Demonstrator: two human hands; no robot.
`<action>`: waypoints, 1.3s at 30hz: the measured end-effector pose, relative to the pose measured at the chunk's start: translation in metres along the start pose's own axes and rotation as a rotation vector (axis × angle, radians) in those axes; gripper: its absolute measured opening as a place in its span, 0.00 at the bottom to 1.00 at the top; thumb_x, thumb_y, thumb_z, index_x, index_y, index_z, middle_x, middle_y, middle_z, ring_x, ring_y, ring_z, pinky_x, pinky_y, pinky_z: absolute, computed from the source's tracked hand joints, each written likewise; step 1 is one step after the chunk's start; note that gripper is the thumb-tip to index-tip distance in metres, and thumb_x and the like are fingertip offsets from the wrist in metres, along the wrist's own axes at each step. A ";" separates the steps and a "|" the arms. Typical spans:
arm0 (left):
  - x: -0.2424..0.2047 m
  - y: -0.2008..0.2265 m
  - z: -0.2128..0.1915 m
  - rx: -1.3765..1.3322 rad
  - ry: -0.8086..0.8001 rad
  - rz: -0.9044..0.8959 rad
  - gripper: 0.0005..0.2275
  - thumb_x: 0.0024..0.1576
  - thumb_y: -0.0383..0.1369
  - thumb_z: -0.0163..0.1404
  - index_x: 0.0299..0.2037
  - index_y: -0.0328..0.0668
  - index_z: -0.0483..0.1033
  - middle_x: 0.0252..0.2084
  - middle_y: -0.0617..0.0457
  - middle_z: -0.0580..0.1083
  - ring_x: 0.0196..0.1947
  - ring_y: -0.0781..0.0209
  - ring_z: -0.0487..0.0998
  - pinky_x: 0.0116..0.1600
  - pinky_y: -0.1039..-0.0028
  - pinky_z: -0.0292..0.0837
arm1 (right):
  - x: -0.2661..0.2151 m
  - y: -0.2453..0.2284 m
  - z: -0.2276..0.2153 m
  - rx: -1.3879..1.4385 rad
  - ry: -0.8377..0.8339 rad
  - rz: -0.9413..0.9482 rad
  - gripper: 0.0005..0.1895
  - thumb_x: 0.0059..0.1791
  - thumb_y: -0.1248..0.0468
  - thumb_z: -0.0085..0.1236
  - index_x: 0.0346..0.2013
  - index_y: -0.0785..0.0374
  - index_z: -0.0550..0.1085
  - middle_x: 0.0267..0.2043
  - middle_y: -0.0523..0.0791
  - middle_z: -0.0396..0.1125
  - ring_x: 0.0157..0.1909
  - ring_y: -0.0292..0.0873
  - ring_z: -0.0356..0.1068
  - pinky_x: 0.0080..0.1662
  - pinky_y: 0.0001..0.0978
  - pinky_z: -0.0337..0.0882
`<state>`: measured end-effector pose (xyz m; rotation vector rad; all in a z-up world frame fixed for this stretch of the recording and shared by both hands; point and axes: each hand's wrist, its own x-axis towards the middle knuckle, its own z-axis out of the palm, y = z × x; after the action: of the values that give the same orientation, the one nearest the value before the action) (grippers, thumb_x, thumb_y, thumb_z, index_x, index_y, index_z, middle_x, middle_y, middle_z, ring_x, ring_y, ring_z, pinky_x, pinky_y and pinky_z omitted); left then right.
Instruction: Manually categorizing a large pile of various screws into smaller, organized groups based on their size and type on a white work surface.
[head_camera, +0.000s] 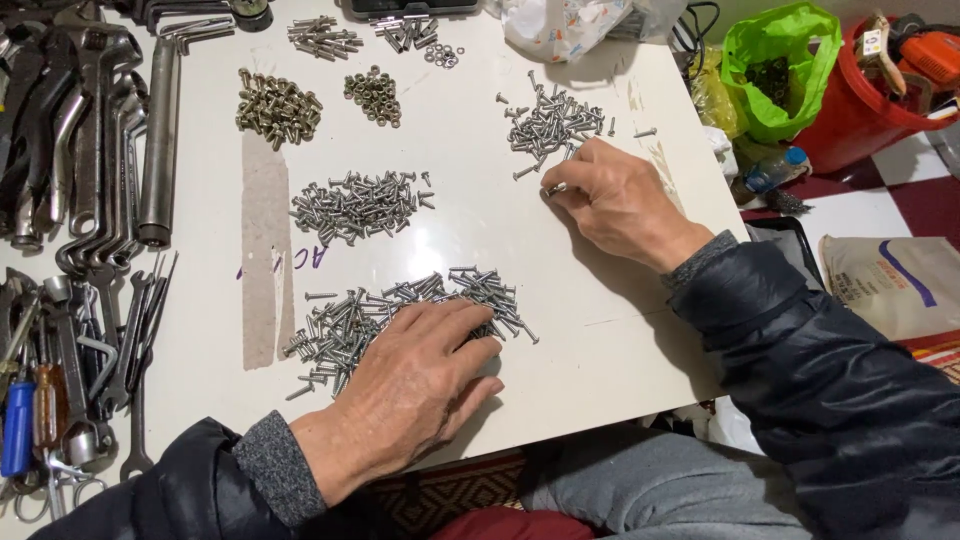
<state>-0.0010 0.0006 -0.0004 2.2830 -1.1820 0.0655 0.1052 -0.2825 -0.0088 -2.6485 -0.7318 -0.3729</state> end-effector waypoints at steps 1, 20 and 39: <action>0.000 0.000 0.000 0.000 0.001 0.000 0.09 0.52 0.33 0.57 0.40 0.37 0.78 0.56 0.39 0.73 0.59 0.43 0.73 0.63 0.55 0.65 | -0.001 0.001 0.002 0.000 0.000 -0.001 0.07 0.49 0.73 0.59 0.36 0.59 0.79 0.33 0.41 0.64 0.29 0.38 0.64 0.34 0.29 0.69; -0.001 -0.001 0.003 -0.019 0.021 -0.009 0.08 0.51 0.32 0.58 0.38 0.37 0.78 0.56 0.38 0.73 0.59 0.43 0.73 0.63 0.54 0.66 | 0.022 -0.001 0.010 -0.046 0.102 -0.170 0.10 0.49 0.78 0.53 0.43 0.66 0.72 0.37 0.47 0.66 0.31 0.44 0.66 0.35 0.33 0.70; -0.007 -0.034 -0.015 -0.022 0.141 -0.179 0.12 0.54 0.26 0.54 0.48 0.40 0.80 0.53 0.43 0.78 0.55 0.49 0.77 0.63 0.54 0.67 | 0.049 -0.047 -0.003 0.009 -0.193 -0.099 0.08 0.50 0.74 0.52 0.41 0.64 0.75 0.39 0.47 0.69 0.33 0.46 0.69 0.40 0.36 0.72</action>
<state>0.0234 0.0288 -0.0053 2.3136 -0.8993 0.1423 0.1207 -0.2248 0.0235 -2.6721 -0.9246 -0.1398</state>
